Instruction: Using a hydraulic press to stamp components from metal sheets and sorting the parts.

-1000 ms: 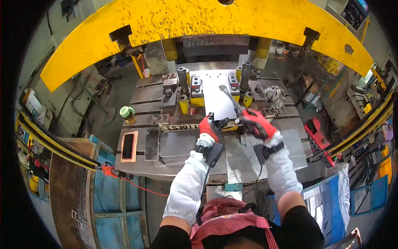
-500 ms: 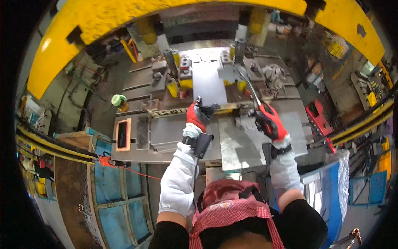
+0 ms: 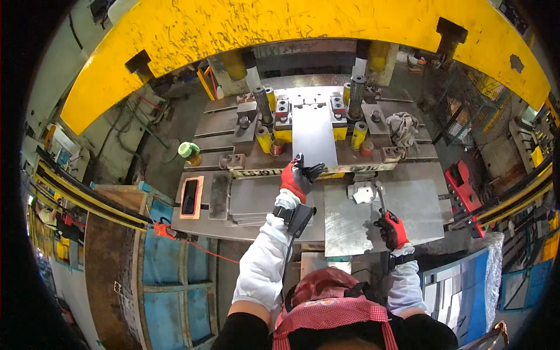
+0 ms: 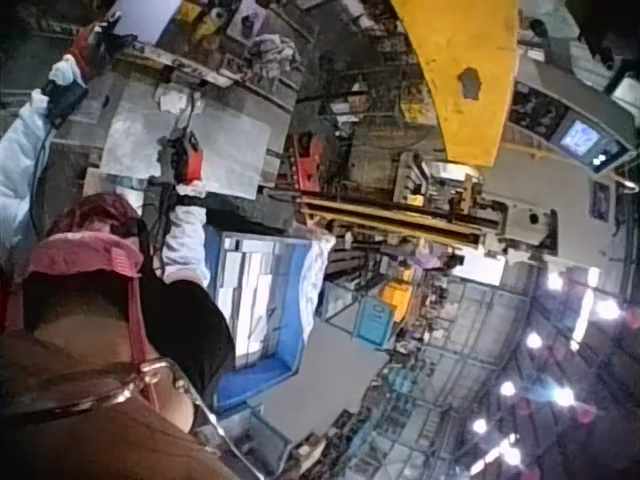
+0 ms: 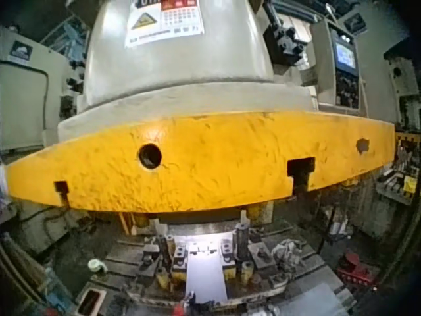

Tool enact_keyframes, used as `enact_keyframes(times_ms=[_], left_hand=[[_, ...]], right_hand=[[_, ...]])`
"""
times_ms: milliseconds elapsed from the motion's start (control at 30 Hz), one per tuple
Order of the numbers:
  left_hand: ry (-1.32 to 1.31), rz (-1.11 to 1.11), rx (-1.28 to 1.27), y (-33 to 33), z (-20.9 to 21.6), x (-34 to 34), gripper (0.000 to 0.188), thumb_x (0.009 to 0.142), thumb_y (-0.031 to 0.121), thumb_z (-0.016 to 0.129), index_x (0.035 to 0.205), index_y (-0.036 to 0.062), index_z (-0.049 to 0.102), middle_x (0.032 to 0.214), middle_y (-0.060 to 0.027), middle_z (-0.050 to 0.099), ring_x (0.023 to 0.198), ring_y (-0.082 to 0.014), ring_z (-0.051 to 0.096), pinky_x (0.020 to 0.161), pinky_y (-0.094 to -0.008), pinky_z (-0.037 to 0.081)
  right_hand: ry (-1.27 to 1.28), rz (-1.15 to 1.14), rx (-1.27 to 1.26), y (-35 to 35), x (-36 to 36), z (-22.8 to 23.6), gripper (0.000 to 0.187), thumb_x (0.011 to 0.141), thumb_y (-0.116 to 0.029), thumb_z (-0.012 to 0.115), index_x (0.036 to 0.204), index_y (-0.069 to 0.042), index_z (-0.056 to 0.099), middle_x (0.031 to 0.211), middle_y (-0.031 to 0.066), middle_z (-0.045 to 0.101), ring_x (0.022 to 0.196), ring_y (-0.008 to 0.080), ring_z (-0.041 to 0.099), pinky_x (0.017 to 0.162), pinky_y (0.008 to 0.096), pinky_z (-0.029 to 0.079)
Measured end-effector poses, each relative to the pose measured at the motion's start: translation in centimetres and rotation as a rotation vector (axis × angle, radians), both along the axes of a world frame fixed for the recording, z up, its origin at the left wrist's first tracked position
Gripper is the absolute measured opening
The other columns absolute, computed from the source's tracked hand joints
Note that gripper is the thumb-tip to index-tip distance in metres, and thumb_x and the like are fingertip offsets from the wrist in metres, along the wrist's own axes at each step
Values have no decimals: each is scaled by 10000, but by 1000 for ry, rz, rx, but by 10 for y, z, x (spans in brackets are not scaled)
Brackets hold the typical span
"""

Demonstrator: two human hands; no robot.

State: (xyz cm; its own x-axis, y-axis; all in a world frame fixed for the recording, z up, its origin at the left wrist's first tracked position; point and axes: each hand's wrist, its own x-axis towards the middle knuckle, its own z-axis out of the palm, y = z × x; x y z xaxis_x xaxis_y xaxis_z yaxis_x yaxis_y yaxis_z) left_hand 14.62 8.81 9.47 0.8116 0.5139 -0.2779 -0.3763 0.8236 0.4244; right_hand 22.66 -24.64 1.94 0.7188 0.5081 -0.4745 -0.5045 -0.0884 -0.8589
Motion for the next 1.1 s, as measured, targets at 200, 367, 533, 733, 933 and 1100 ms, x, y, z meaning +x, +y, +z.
enact_keyframes(times_ms=[200,367,533,733,933,1100], left_hand=[[-52,13,53,15,1,22,301,925,230,443,1061,-35,485,1024,-201,583,881,-359,613,713,-402,559],[-40,-10,-87,33,2,77,387,904,258,468,1116,-66,460,986,-260,580,824,-383,617,752,-461,540],[49,98,802,68,-43,86,355,868,256,534,1064,-39,505,955,-190,605,776,-310,628,714,-403,554],[-52,-95,237,89,-53,91,425,906,295,488,1160,-43,446,1056,-265,556,910,-406,586,757,-488,540],[-67,-88,-213,57,-15,85,373,908,257,480,1143,-33,465,1077,-250,549,944,-384,572,798,-495,523],[105,-45,52,26,24,-9,480,924,429,402,1208,46,456,1094,-162,553,1067,-362,488,953,-471,401]], right_hand=[[62,-175,87,-13,-15,5,218,873,-359,548,871,-149,489,745,70,621,393,88,390,355,235,303],[-79,-195,-67,-51,-5,-19,272,881,-451,486,911,-181,469,793,74,610,424,108,412,362,242,316],[30,-254,49,-54,-2,-20,178,885,-344,473,877,-167,455,705,68,580,416,128,426,365,273,339],[186,-227,224,-54,1,-44,130,859,-237,513,817,-146,431,637,61,544,440,193,500,386,326,407],[73,-370,83,-51,-8,-26,134,862,-268,525,839,-163,446,622,44,539,431,178,485,372,315,377],[153,-330,149,-49,-5,-39,139,854,-261,542,833,-167,441,590,26,504,427,167,475,370,310,367]])
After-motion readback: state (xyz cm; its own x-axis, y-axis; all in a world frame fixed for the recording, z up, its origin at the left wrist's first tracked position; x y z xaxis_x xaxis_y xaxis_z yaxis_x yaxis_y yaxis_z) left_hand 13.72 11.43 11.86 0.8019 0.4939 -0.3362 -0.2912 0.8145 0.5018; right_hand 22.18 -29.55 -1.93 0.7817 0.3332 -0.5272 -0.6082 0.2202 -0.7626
